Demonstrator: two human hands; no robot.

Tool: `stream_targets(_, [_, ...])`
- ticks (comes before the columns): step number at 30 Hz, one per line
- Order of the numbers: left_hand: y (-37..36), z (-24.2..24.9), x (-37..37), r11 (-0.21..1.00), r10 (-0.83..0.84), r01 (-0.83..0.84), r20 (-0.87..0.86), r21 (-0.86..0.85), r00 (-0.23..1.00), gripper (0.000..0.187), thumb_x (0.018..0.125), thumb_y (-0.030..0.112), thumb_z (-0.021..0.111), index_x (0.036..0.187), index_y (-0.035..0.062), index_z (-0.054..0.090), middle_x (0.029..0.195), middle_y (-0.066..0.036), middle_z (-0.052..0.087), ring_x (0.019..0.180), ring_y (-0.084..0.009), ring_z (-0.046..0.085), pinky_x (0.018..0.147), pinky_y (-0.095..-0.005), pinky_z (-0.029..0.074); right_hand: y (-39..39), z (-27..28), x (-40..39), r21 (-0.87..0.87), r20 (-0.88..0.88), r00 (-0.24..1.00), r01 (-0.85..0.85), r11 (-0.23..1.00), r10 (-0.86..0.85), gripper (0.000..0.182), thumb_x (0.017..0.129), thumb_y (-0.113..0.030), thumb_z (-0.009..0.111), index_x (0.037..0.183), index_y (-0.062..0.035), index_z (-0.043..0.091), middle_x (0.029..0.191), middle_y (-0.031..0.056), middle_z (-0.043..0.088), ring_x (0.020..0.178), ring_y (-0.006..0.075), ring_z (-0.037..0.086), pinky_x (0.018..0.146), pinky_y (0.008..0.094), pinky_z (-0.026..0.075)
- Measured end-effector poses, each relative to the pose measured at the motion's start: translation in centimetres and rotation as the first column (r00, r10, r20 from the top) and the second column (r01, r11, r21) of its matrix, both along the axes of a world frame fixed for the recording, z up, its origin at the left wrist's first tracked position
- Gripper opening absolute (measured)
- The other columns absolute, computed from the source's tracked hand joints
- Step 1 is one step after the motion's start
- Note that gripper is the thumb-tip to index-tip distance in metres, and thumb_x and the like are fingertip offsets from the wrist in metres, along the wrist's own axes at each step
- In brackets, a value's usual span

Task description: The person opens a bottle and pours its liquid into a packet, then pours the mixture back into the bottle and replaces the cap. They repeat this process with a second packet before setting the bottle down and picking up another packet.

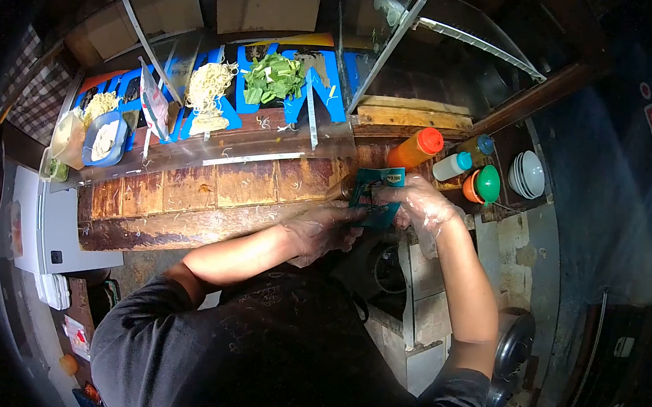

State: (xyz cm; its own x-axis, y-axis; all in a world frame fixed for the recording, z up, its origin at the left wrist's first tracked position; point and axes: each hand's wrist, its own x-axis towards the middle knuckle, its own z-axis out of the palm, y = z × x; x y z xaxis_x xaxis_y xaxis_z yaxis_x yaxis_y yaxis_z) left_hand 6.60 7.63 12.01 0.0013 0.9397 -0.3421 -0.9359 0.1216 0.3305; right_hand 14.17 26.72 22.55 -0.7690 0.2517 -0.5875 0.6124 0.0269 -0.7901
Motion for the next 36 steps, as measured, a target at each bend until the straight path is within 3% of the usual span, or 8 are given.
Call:
stream_targets(11, [0.2,-0.4,0.3,1.000,0.004,-0.004,-0.013,-0.003,1.000,0.025,0.095,0.026,0.069,0.113,0.0117,0.060,0.090,0.002,0.059,0.077,-0.0094,0.054,0.064,-0.0257,0.045,-0.6,0.7,-0.3,-0.001,0.030,0.999,0.016,1.000,-0.016,0.021,0.083,-0.015,0.070,0.102,-0.0062,0.070,0.083,0.0010,0.069,0.059,0.0087,0.056,0.048,0.0242,0.039])
stream_targets(17, [0.1,-0.2,0.2,1.000,-0.009,0.007,-0.090,-0.020,0.996,0.023,0.093,0.031,0.071,0.107,0.0147,0.062,0.086,0.004,0.058,0.074,-0.0086,0.052,0.065,-0.0272,0.041,-0.6,0.7,-0.2,-0.016,0.013,0.999,0.030,0.999,-0.030,0.018,0.083,-0.011,0.070,0.100,-0.0061,0.070,0.079,0.0005,0.068,0.055,0.0085,0.054,0.047,0.0240,0.038])
stream_targets(36, [0.5,-0.9,0.0,1.000,0.011,-0.013,-0.129,-0.012,0.992,0.023,0.092,0.030,0.072,0.106,0.0138,0.063,0.085,0.005,0.059,0.073,-0.0067,0.054,0.060,-0.0244,0.043,-0.6,0.3,0.2,0.020,0.003,1.000,0.027,0.999,-0.027,0.021,0.085,-0.019,0.072,0.103,-0.0083,0.070,0.078,-0.0002,0.067,0.057,0.0086,0.055,0.049,0.0249,0.041])
